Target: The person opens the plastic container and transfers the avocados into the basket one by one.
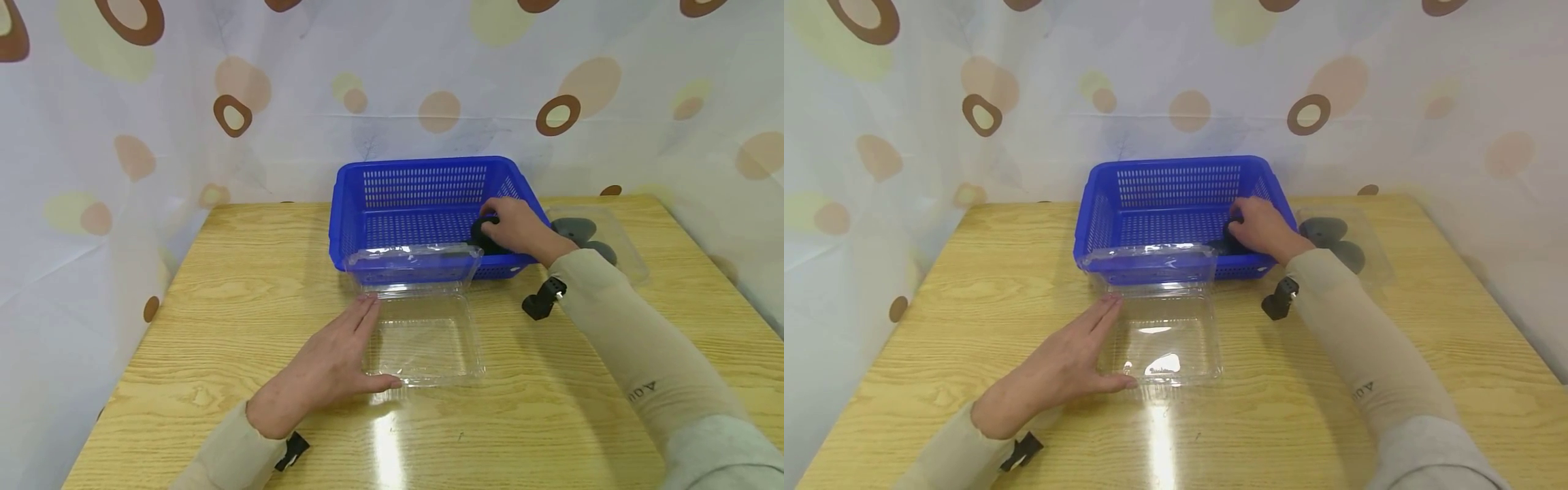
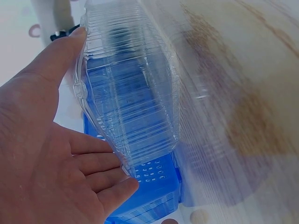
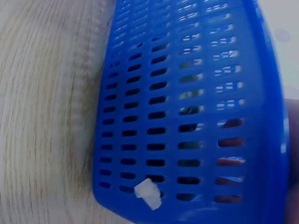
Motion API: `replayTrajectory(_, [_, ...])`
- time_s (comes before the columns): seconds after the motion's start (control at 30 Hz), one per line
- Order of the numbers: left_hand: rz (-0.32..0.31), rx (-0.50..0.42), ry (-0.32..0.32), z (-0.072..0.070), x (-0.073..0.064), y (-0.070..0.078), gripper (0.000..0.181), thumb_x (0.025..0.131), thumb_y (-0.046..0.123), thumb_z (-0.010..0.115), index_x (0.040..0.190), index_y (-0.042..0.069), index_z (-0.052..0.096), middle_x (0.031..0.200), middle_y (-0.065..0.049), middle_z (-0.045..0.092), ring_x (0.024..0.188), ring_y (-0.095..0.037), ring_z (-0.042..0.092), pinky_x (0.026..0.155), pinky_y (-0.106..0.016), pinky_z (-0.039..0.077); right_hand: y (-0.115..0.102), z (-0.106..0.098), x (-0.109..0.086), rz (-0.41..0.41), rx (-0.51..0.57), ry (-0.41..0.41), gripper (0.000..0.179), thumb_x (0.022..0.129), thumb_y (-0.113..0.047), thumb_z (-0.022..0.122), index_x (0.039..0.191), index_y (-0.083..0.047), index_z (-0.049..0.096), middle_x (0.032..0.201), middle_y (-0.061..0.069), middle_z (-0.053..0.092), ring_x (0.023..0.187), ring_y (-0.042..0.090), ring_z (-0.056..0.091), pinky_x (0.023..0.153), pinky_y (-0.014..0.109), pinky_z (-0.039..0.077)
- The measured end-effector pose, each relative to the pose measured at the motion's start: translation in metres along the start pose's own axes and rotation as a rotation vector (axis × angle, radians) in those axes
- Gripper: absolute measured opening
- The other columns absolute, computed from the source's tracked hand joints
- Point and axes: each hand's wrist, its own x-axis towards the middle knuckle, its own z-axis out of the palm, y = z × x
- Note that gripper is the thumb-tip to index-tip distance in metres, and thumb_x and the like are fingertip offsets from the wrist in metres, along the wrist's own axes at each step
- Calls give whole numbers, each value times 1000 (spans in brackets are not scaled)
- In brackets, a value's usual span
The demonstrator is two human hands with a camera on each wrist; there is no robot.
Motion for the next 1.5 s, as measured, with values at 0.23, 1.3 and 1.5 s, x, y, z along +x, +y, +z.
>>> replayTrajectory(0.23, [-4, -9, -11, 0, 1, 0, 117, 77, 74, 66, 157, 2, 21, 164, -15, 22, 152, -27, 23, 122, -40, 28, -7, -10, -15, -49, 48, 66, 34, 98, -13, 52, 126, 4, 59, 130, 27, 58, 122, 42, 52, 103, 59, 44])
replayTrajectory(1.3, [-20, -30, -28, -3, -1, -3, 117, 77, 74, 66, 159, 6, 17, 165, -12, 20, 153, -26, 22, 121, -42, 29, -31, 1, -134, -299, -80, 304, 34, 92, -13, 68, 123, 0, 62, 132, 19, 57, 118, 37, 58, 96, 54, 52])
replayTrajectory(1.5, [-4, -19, -17, -3, 0, -2, 117, 77, 73, 67, 158, 4, 18, 165, -14, 21, 152, -28, 24, 121, -42, 30, -33, 16, -153, -375, -100, 366, 38, 87, -11, 72, 122, 0, 64, 130, 20, 59, 121, 39, 55, 95, 56, 52])
